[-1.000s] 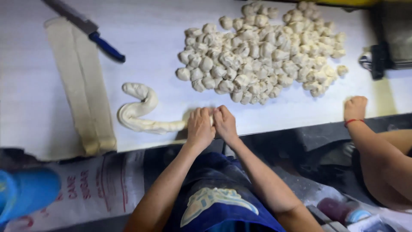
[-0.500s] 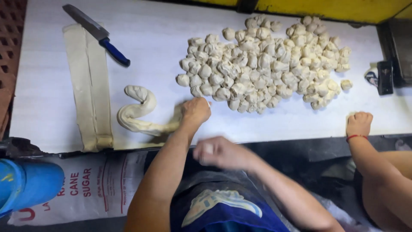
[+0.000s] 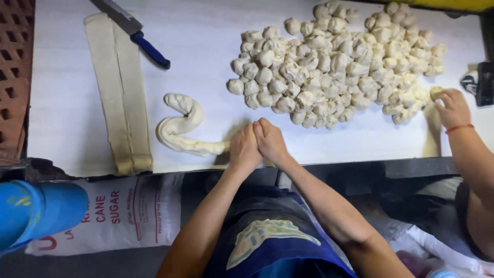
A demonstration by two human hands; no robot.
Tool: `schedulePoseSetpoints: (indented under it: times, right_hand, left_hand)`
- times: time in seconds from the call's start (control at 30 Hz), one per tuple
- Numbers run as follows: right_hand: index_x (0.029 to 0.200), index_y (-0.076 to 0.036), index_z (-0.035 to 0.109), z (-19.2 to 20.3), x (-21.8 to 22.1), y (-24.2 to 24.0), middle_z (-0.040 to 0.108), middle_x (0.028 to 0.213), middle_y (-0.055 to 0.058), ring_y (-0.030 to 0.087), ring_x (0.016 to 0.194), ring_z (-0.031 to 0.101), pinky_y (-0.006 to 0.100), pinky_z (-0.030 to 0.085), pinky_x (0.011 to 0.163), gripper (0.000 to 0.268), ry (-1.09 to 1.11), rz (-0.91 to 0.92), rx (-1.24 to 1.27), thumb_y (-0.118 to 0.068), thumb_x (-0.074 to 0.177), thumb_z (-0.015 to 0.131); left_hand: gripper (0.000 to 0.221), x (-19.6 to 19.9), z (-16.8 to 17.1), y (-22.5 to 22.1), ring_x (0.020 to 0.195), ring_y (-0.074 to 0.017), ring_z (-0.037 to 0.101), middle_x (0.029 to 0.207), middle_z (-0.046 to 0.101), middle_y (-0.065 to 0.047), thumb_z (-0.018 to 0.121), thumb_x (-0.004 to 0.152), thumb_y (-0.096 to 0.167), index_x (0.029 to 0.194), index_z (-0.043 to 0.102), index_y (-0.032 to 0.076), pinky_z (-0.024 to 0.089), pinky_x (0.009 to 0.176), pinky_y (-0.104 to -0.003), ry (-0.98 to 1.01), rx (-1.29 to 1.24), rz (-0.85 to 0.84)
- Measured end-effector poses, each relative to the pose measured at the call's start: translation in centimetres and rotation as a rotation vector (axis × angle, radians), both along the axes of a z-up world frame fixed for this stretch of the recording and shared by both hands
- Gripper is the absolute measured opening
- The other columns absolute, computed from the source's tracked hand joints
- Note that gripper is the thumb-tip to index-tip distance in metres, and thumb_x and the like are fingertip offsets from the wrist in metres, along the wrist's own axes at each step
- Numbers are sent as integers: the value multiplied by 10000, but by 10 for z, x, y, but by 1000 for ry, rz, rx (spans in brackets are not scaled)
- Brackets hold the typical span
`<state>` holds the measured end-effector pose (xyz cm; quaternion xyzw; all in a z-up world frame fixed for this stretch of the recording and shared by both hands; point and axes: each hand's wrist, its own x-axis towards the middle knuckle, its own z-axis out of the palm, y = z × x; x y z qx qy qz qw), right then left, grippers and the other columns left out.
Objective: Shaping small pieces of dough into balls and arranging them on a baking tray.
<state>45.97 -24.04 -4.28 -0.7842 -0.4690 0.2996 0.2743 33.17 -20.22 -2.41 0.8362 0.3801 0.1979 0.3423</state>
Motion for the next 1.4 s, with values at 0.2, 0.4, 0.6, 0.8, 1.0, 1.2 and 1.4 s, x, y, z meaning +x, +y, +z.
schedulePoseSetpoints:
  times: [0.2, 0.4, 0.6, 0.8, 1.0, 1.2, 1.4]
  right_hand:
    - [963, -133, 701, 43, 27, -7, 746, 890, 136, 358, 966, 728, 484, 565, 833, 296, 38, 126, -119, -378, 1010, 541]
    - [960, -50, 701, 87, 36, 16, 671, 789, 112, 245, 754, 672, 378, 576, 681, 152, 274, 432, 297, -157, 885, 779]
    - [1293, -9, 659, -6, -18, 15, 665, 1256, 287, 470, 1253, 583, 577, 426, 1098, 449, 188, 17, 41, -354, 1090, 457]
    - [1076, -119, 615, -24, 2, 33, 710, 1029, 248, 500, 1074, 661, 612, 512, 923, 385, -63, 100, -100, -460, 1073, 436]
    - [881, -108, 741, 122, -28, -20, 712, 768, 7, 184, 754, 628, 311, 521, 732, 217, 587, 384, -265, -285, 882, 615]
    - [1488, -80, 552, 57, 7, 32, 616, 1394, 222, 425, 1263, 574, 461, 582, 883, 607, -67, 269, 305, -357, 980, 733]
    - [1012, -99, 658, -9, -71, 30, 705, 938, 214, 411, 985, 697, 508, 552, 832, 417, 274, 48, 18, -472, 1073, 482]
  left_hand:
    - [207, 42, -30, 69, 992, -325, 758, 955, 781, -91, 644, 854, 285, 944, 775, 152, 586, 832, -471, 455, -124, -88]
    - [1147, 12, 2, 59, 1215, -425, 641, 1411, 578, -265, 936, 639, 519, 1523, 394, 28, 529, 1038, -504, 565, -33, -136]
    - [297, -43, -1, 30, 1142, -458, 622, 1119, 637, -235, 624, 877, 85, 1161, 598, 3, 514, 982, -541, 177, -284, 24]
    - [500, -13, -9, 31, 1187, -502, 612, 1196, 629, -278, 661, 840, 95, 1291, 483, -27, 481, 1014, -607, 78, -307, 61]
    - [337, 14, -31, 95, 1012, -330, 758, 974, 785, -129, 614, 874, 297, 1117, 747, 104, 579, 850, -496, 498, -315, 56]
    - [351, -52, 8, 32, 1028, -448, 643, 1045, 649, -233, 689, 830, 22, 1168, 621, -41, 542, 816, -547, 375, 37, 70]
    - [308, -81, 2, 23, 1007, -528, 573, 995, 547, -247, 661, 854, 58, 1117, 528, -34, 487, 861, -564, -48, -214, 108]
